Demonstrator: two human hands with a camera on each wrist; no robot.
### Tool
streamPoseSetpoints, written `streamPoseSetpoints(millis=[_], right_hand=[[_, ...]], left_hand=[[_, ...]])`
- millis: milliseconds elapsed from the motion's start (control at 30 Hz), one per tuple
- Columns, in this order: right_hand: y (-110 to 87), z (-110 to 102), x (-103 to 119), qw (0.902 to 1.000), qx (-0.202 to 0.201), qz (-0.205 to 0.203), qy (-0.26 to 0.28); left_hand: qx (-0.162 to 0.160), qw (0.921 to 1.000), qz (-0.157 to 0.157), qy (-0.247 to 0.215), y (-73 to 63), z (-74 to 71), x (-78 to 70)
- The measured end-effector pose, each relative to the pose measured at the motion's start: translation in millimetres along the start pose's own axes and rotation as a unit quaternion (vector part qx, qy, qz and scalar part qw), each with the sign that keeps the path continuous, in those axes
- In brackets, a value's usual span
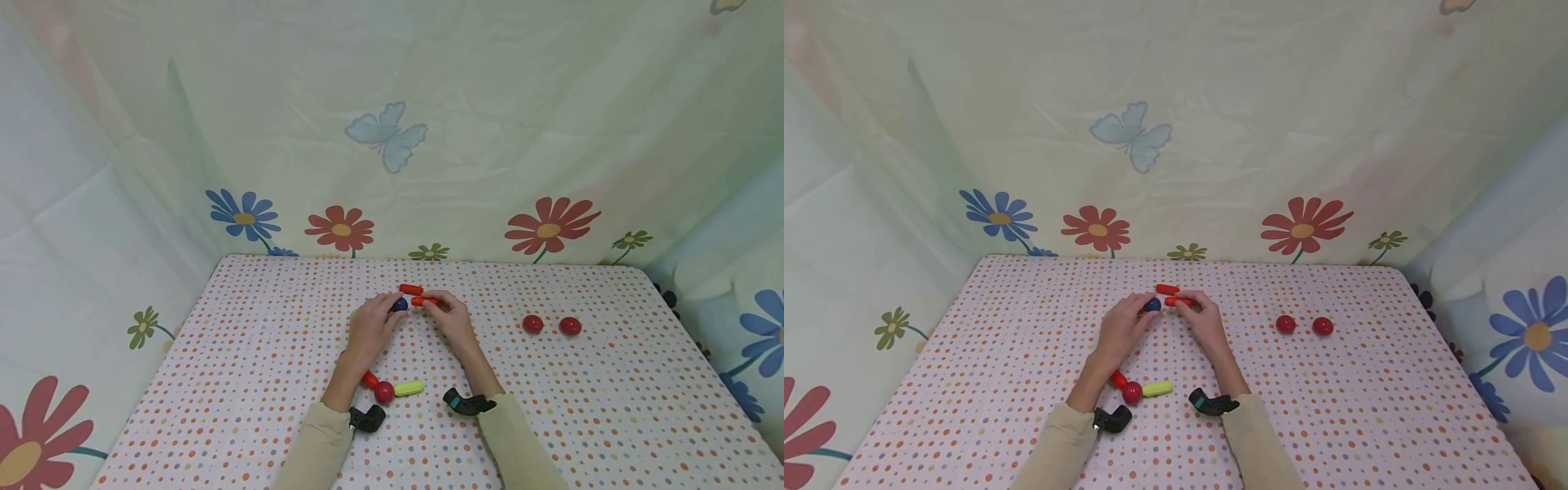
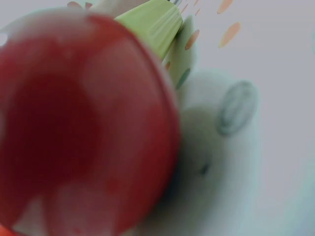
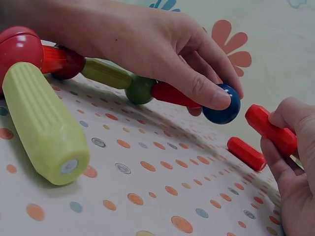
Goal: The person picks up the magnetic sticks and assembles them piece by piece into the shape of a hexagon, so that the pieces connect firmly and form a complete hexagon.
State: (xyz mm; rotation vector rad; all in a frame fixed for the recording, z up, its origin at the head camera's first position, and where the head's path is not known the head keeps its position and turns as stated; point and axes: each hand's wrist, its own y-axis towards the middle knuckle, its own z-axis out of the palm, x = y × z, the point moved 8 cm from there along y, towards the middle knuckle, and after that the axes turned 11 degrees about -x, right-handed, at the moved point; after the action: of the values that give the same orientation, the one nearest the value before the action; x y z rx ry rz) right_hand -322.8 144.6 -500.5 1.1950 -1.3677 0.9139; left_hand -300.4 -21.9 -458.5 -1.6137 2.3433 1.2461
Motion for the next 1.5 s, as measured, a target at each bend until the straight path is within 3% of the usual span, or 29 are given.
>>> streamPoseSetpoints(millis=[900,1200,1500], right_hand=[[-4.3,4,6,0.9985,0.025,-0.047,0.013],[-4.8,4,6,0.9986,0.030,-0.040,0.017],[-7.3,8,9,0.9967,0.048,-0.056,0.033]], left_hand=[[0.010,0.9998,-0.013,0.010,-1.5,1.7,3.8],[0.002,0.9996,-0.028,0.009,-1.3,-1.8,4.5],[-0.008,0.9968,-0.063,0.049,-2.3,-4.8,13.3]])
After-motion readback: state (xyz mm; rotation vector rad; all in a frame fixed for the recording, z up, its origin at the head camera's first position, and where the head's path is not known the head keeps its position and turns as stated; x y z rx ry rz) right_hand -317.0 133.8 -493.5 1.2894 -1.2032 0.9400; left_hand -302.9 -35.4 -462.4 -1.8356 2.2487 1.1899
